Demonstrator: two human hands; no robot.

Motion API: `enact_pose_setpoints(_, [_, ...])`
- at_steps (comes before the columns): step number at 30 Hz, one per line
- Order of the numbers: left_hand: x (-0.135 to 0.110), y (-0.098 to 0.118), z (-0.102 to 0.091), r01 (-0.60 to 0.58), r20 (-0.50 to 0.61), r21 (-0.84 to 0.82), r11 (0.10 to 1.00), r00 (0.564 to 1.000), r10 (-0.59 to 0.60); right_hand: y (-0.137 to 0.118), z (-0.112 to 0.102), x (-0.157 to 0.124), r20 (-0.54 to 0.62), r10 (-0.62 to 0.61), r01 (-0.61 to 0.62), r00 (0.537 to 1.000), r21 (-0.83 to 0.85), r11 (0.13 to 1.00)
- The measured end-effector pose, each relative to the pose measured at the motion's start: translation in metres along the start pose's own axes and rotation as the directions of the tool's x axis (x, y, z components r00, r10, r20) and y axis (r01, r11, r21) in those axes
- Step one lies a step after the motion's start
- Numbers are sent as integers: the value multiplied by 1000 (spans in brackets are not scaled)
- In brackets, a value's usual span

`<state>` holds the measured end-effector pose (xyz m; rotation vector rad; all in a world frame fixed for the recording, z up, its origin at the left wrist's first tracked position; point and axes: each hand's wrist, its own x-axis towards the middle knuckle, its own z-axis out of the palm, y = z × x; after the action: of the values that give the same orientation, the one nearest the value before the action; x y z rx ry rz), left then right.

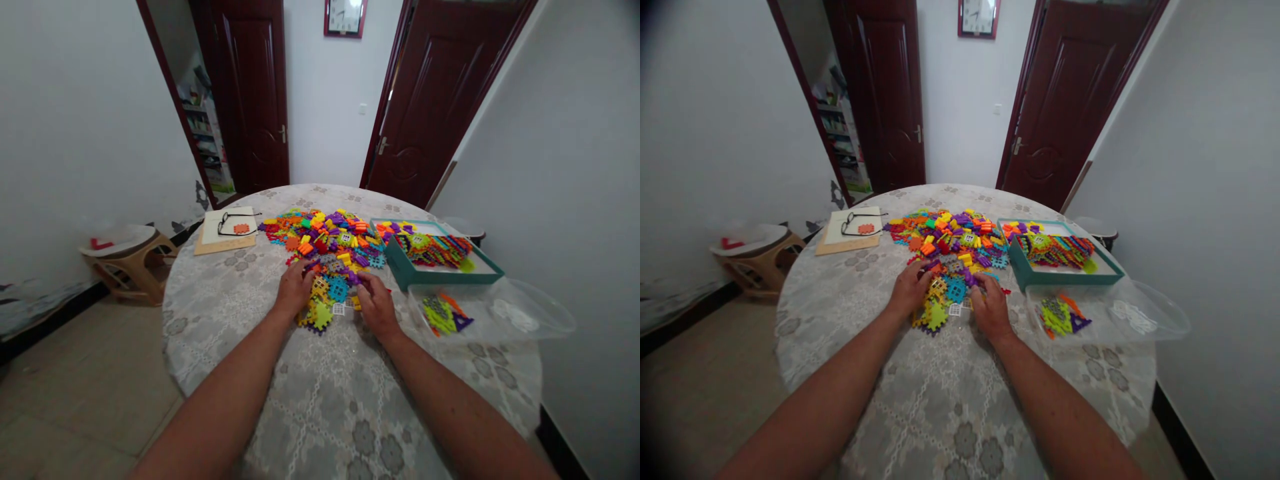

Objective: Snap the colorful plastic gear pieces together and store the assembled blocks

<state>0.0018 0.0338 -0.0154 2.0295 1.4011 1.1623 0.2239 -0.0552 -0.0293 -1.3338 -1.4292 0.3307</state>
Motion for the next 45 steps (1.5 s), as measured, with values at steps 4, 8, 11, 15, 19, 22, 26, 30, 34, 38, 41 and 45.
enact_pose_setpoints(4, [3,-2,-3,94,-26,-60,994,995,-96,-4,-2,1,-1,-22,22,1000,8,1000])
enact_pose_setpoints(8, [5,-2,-7,151,-43,-123,981,987,-157,-6,-3,1,-11,-45,46,999,7,999])
enact_pose_setpoints(11, [7,-4,-8,199,-35,-181,963,977,-209,-8,-5,0,-11,-50,50,999,-1,999])
enact_pose_setpoints(15, [10,-6,-7,261,-13,-255,931,962,-273,-14,-8,0,11,35,-35,999,-13,999])
enact_pose_setpoints(19, [10,-4,-9,296,-30,-266,917,949,-315,-20,-10,-1,36,105,-105,994,-7,994])
enact_pose_setpoints(22, [9,0,-12,300,-40,-258,918,946,-321,-23,-11,-2,45,132,-133,990,20,991])
enact_pose_setpoints(26, [9,2,-15,292,-43,-247,924,949,-311,-24,-12,0,45,151,-153,987,46,987])
enact_pose_setpoints(30, [11,3,-16,307,-33,-238,921,946,-323,-23,-15,2,38,163,-165,986,54,985])
enact_pose_setpoints(34, [12,4,-18,323,-30,-212,922,941,-336,-22,-17,4,28,199,-201,980,78,976])
enact_pose_setpoints(38, [14,3,-19,318,-43,-188,929,943,-331,-21,-16,3,48,184,-187,982,73,980])
enact_pose_setpoints(41, [15,0,-20,315,-61,-160,936,943,-328,-22,-16,3,101,112,-116,989,30,993])
enact_pose_setpoints(45, [16,-5,-18,301,-55,-139,943,949,-311,-27,-19,5,107,36,-33,994,-31,999])
